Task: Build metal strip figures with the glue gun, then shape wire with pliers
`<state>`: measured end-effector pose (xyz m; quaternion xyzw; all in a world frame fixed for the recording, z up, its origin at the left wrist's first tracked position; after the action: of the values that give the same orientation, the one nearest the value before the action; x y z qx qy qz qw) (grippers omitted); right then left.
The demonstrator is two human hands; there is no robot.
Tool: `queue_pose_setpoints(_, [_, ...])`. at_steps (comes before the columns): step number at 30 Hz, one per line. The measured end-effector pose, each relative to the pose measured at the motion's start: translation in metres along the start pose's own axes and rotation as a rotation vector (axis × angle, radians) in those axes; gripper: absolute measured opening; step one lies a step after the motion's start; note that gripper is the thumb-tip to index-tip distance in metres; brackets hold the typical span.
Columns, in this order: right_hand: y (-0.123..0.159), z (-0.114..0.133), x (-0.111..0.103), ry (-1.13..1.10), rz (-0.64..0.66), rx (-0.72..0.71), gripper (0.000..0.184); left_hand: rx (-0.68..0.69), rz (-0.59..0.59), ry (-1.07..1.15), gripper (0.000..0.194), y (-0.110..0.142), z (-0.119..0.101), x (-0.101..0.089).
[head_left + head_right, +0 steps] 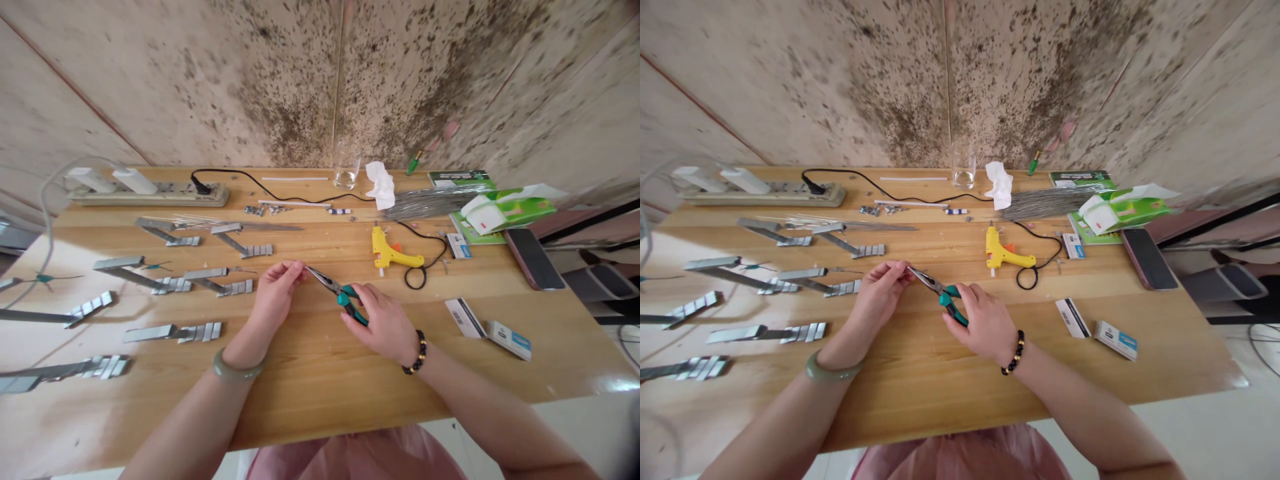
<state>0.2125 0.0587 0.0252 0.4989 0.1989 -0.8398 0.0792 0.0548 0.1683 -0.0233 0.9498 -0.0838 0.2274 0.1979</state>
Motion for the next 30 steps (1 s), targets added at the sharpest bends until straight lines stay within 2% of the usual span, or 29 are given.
queue_pose_setpoints(15, [0.0, -0.0008, -0.0012, -0.025, 0.052, 0.031, 0.038, -0.027, -0.001, 0.009, 0.021, 0.0019, 0.0, 0.0045])
queue_pose_setpoints(30, [-0.0008, -0.0015, 0.0031, 0.0, 0.031, 0.017, 0.042, -0.014, -0.002, 0.014, 0.02, 0.0023, -0.0008, 0.0025])
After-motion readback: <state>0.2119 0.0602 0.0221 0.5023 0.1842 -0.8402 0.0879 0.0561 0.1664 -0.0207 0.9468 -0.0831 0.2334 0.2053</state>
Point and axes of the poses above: each hand's wrist, its own y-axis away from the middle knuckle, its own x-axis out of the palm, z = x × y, the point moved 9 cm from there along -y, towards the middle knuckle, and after that the axes turned 12 degrees about -x, right-handed, at the moved point
